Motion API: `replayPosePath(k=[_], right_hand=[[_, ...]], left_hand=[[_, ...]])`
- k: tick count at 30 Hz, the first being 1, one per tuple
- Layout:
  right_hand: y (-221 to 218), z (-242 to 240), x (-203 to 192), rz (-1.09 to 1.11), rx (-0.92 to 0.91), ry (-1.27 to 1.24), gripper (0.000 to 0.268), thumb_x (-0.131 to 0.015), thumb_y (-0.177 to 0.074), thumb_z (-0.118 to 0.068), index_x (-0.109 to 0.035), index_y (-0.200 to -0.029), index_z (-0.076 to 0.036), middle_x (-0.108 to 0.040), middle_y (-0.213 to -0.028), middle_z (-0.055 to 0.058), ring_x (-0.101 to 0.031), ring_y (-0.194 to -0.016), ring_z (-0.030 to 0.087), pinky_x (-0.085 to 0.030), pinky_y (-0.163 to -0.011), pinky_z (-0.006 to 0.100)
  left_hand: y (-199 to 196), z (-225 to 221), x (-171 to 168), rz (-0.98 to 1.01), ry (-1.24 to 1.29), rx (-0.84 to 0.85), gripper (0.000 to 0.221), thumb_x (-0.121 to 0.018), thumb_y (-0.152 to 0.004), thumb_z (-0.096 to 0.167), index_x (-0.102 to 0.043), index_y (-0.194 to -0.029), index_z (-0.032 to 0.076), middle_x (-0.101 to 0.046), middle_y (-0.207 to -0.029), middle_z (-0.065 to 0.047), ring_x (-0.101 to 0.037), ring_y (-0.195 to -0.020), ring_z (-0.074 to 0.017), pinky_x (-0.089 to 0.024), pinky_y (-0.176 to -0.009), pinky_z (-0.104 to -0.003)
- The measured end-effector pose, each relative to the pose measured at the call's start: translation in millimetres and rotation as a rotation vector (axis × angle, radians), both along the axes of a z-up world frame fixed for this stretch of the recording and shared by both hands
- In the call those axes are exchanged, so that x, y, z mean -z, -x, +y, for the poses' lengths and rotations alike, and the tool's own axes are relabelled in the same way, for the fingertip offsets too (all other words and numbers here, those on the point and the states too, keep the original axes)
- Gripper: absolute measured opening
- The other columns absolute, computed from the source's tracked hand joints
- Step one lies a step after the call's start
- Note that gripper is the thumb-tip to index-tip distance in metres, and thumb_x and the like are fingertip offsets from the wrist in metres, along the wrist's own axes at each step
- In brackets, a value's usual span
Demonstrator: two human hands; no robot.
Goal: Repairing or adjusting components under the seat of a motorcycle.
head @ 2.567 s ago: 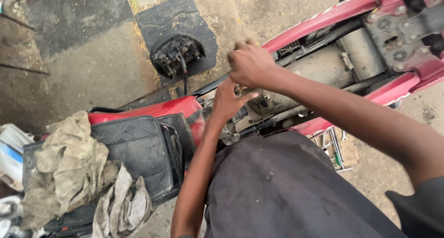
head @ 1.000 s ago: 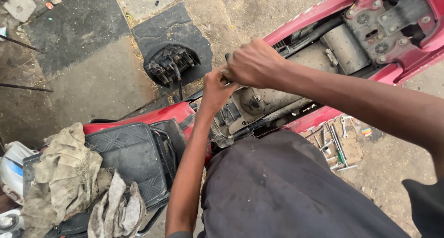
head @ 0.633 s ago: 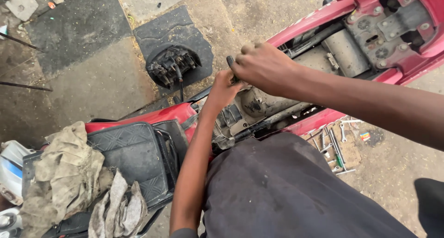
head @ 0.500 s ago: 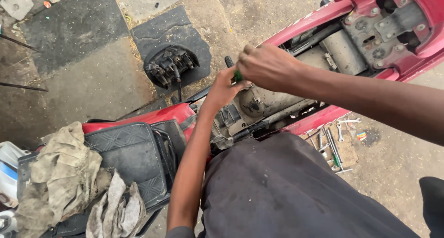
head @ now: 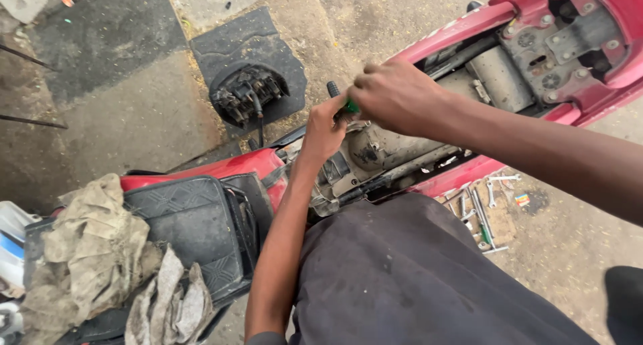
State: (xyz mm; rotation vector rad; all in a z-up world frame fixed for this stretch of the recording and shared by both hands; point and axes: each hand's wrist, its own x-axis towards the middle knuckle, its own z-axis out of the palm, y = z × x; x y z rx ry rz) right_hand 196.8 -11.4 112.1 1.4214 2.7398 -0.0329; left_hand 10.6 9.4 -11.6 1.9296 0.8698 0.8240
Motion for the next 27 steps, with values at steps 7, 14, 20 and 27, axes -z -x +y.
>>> replayPosePath(k=[7, 14, 20, 27], right_hand=[[9, 2, 0, -0.017, -0.093, -0.175, 0.019, -0.067, -0.081, -0.018, -0.070, -0.089, -0.001, -0.071, -0.079, 0.011, -0.070, -0.081, 0.025, -0.056, -0.059, 0.036], [32, 1, -9, -0.086, 0.234, 0.102, 0.039, -0.063, -0.101, -0.045, -0.074, -0.083, -0.012, -0.067, -0.070, 0.011, -0.067, -0.063, 0.027, -0.047, -0.053, 0.039], [14, -12, 11, -0.013, -0.096, -0.281, 0.032, -0.073, -0.077, -0.022, -0.072, -0.101, -0.001, -0.071, -0.095, 0.014, -0.071, -0.088, 0.026, -0.058, -0.062, 0.036], [2, -3, 3, 0.045, 0.096, 0.128, 0.021, -0.065, -0.098, -0.022, -0.074, -0.091, -0.004, -0.069, -0.071, 0.015, -0.069, -0.061, 0.028, -0.054, -0.049, 0.044]], left_hand=[[11, -2, -22, -0.272, 0.307, 0.124, 0.059, -0.072, -0.081, -0.006, -0.049, -0.133, 0.006, -0.069, -0.123, -0.010, -0.069, -0.114, -0.0204, -0.057, -0.097, -0.033], [10, -8, -17, -0.100, 0.100, -0.034, 0.037, -0.086, -0.080, 0.003, -0.067, -0.112, 0.003, -0.076, -0.101, -0.009, -0.075, -0.093, -0.0190, -0.059, -0.085, -0.032], [20, 12, 1, -0.026, 0.017, 0.108, 0.037, -0.077, -0.085, -0.004, -0.065, -0.120, 0.002, -0.075, -0.107, -0.010, -0.073, -0.101, -0.0192, -0.056, -0.088, -0.032], [8, 0, -19, -0.295, 0.515, 0.119, 0.050, -0.077, -0.084, -0.002, -0.054, -0.126, 0.013, -0.073, -0.111, -0.005, -0.068, -0.101, -0.0091, -0.057, -0.090, -0.028]])
